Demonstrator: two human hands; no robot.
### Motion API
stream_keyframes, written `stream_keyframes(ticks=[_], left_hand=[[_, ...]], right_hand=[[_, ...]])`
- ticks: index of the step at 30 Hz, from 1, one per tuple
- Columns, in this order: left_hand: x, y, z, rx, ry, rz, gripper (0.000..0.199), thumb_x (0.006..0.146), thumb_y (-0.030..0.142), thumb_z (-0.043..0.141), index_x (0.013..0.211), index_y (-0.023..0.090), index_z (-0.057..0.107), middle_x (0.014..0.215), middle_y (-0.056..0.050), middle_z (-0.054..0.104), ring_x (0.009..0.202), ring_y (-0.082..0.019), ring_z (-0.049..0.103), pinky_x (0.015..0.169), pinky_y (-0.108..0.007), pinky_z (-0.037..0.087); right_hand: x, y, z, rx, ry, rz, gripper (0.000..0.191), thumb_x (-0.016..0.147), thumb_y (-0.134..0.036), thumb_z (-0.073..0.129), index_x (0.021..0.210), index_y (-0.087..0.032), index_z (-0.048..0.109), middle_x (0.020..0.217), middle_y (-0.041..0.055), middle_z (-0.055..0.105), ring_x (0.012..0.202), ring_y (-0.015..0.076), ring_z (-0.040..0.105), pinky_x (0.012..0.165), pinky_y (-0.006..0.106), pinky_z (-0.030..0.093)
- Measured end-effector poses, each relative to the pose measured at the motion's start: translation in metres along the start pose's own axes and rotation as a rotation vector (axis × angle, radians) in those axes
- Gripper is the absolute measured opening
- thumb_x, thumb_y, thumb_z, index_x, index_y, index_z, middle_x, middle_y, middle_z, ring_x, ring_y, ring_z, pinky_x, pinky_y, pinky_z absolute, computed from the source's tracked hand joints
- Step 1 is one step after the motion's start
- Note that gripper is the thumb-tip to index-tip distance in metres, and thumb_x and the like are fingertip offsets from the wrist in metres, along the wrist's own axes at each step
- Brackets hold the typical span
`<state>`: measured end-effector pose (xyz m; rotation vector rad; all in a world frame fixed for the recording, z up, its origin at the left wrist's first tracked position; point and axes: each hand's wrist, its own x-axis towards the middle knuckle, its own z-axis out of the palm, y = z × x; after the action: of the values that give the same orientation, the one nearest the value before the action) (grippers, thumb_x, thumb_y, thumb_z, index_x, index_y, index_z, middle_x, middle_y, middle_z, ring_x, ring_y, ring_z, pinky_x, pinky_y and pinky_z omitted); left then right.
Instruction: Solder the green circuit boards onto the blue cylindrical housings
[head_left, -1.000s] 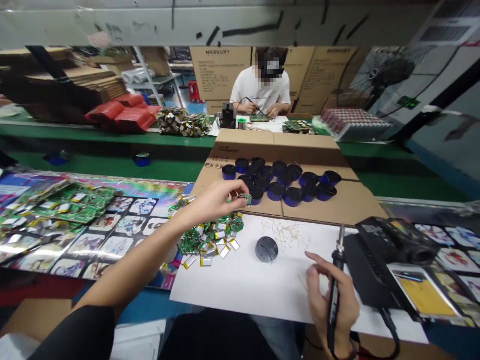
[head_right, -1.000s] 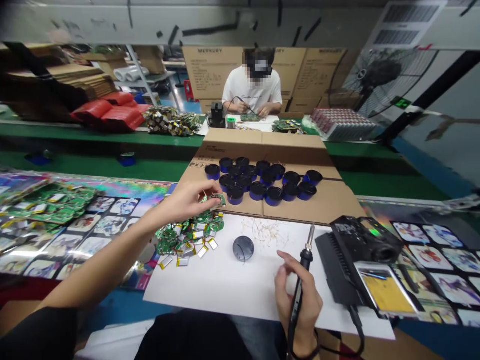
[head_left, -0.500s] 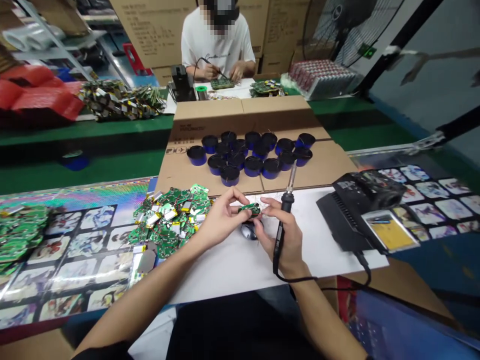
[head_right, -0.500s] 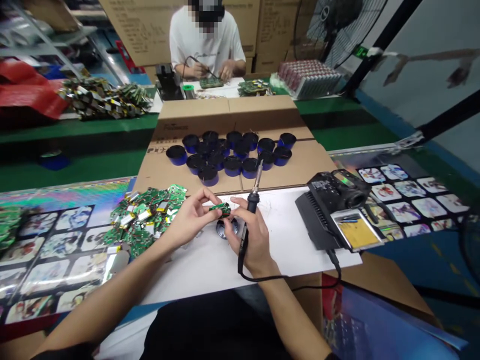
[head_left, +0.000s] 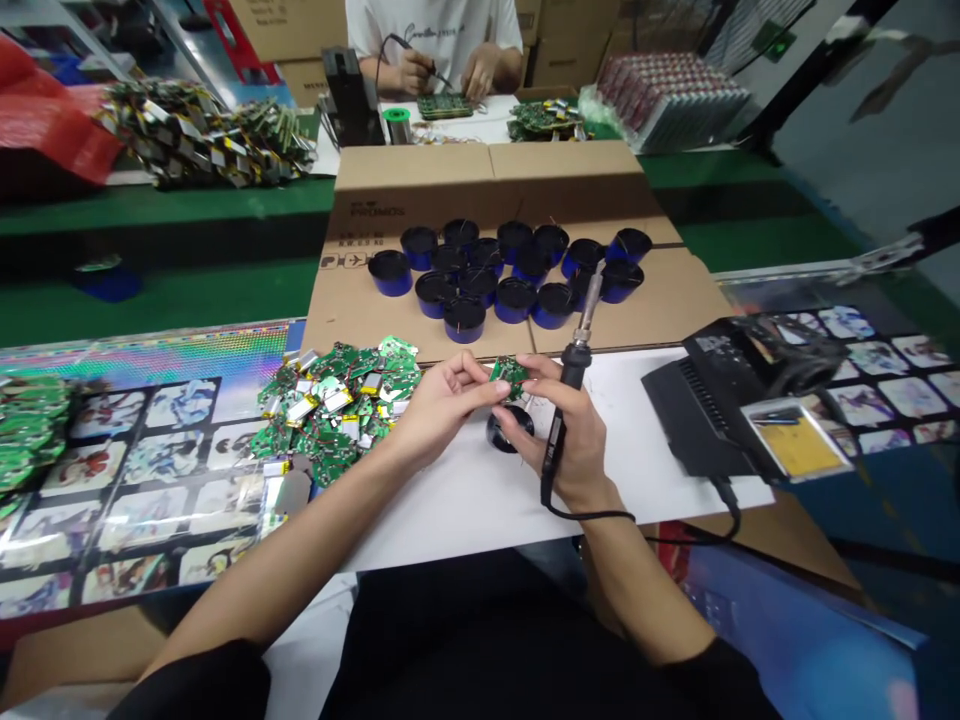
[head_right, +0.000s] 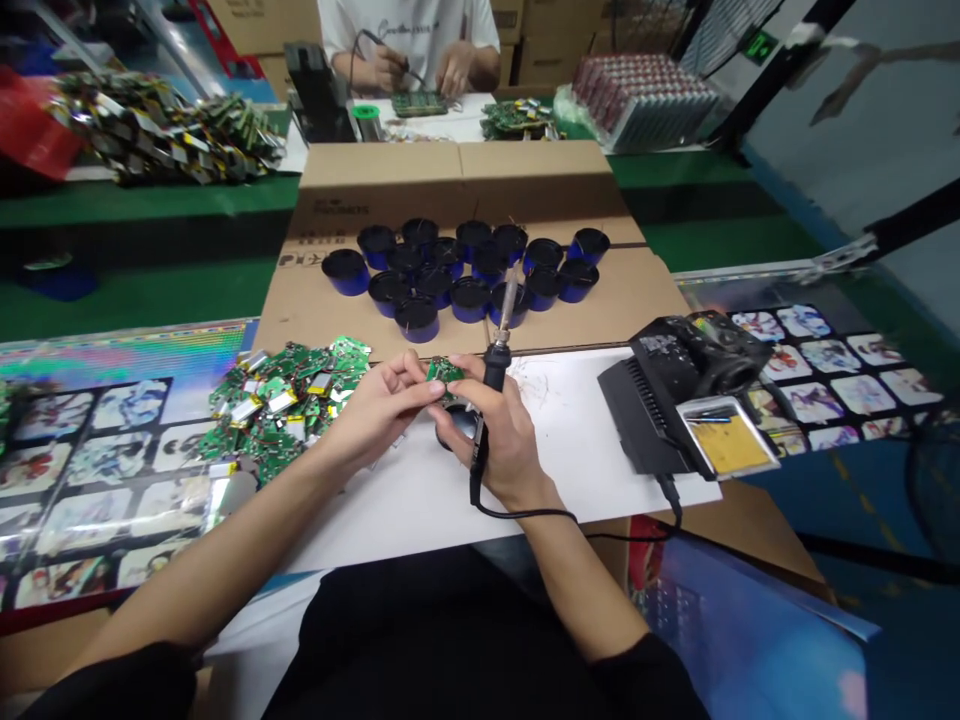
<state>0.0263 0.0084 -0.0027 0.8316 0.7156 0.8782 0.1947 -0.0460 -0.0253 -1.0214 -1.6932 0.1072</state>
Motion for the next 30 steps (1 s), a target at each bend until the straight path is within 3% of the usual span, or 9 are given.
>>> stream_keyframes(ticks=[4,8,10,12,16,18,21,25,30], left_hand=[[-0.002,0.007,-0.005,0.129,-0.119,0.015,0.036,0.09,0.045,0.085,0.088,0.018,0.062,0.081,0.001,0.068,0.076,-0.011,0.066,0.076,-0.023,0.054],[-0.005,0.02,-0.016,0.747,-0.363,0.211,0.022,0.106,0.037,0.066,0.121,0.023,0.072,0.127,-0.008,0.074,0.123,-0.024,0.07,0.11,-0.039,0.052],[-0.006,0.021,-0.02,1.042,-0.486,0.297,0.02,0.104,0.029,0.066,0.122,0.026,0.076,0.147,-0.01,0.066,0.142,-0.029,0.059,0.122,-0.044,0.044],[-0.006,0.016,-0.021,1.161,-0.553,0.36,0.017,0.104,0.026,0.066,0.114,0.025,0.079,0.153,-0.011,0.06,0.146,-0.03,0.055,0.122,-0.044,0.043],[-0.003,0.004,-0.018,1.117,-0.444,0.416,0.014,0.103,0.026,0.065,0.101,0.021,0.078,0.131,-0.012,0.068,0.127,-0.025,0.064,0.109,-0.039,0.051],[-0.001,0.001,-0.016,1.025,-0.34,0.299,0.013,0.102,0.028,0.066,0.1,0.02,0.076,0.107,-0.008,0.073,0.102,-0.021,0.07,0.089,-0.033,0.055],[0.002,0.0,-0.016,0.787,-0.271,0.078,0.016,0.097,0.034,0.07,0.097,0.018,0.073,0.075,-0.001,0.067,0.066,-0.014,0.061,0.06,-0.024,0.044],[0.003,0.005,-0.016,0.585,-0.265,0.003,0.02,0.092,0.036,0.076,0.091,0.017,0.068,0.074,-0.001,0.07,0.061,-0.012,0.063,0.058,-0.022,0.046],[0.001,0.009,-0.018,0.593,-0.257,0.011,0.018,0.095,0.035,0.073,0.095,0.017,0.068,0.075,-0.003,0.075,0.054,-0.011,0.063,0.054,-0.021,0.048]], right_hand=[[0.0,0.002,-0.01,0.094,0.049,0.056,0.055,0.087,-0.016,0.085,0.131,-0.03,0.055,0.132,0.0102,0.072,0.124,0.0283,0.075,0.099,0.049,0.068],[0.001,0.002,-0.029,0.192,0.201,0.169,0.049,0.088,-0.017,0.082,0.127,-0.029,0.056,0.115,0.0063,0.07,0.121,0.0279,0.076,0.082,0.038,0.07],[-0.001,0.002,-0.038,0.187,0.223,0.201,0.044,0.088,-0.016,0.081,0.124,-0.028,0.058,0.11,0.0045,0.07,0.117,0.0269,0.078,0.077,0.034,0.069],[-0.009,0.003,-0.046,0.19,0.222,0.235,0.042,0.088,-0.017,0.082,0.122,-0.027,0.058,0.108,0.0035,0.071,0.114,0.0259,0.08,0.078,0.033,0.069],[-0.038,0.008,-0.053,0.171,0.15,0.326,0.049,0.084,-0.019,0.09,0.12,-0.027,0.057,0.116,0.0063,0.076,0.118,0.0267,0.079,0.081,0.035,0.07],[-0.054,0.008,-0.055,0.103,0.062,0.361,0.051,0.083,-0.02,0.091,0.121,-0.026,0.058,0.124,0.01,0.076,0.122,0.0278,0.077,0.089,0.04,0.07],[-0.065,0.004,-0.054,-0.017,-0.124,0.299,0.048,0.086,-0.017,0.088,0.125,-0.025,0.061,0.132,0.0132,0.077,0.122,0.0278,0.078,0.101,0.047,0.068],[-0.059,-0.003,-0.048,-0.097,-0.254,0.152,0.048,0.09,-0.014,0.083,0.13,-0.026,0.062,0.135,0.0142,0.077,0.12,0.0289,0.078,0.098,0.05,0.069],[-0.054,-0.003,-0.038,-0.136,-0.238,0.077,0.055,0.089,-0.014,0.084,0.137,-0.024,0.058,0.136,0.0174,0.076,0.121,0.0301,0.077,0.097,0.051,0.067]])
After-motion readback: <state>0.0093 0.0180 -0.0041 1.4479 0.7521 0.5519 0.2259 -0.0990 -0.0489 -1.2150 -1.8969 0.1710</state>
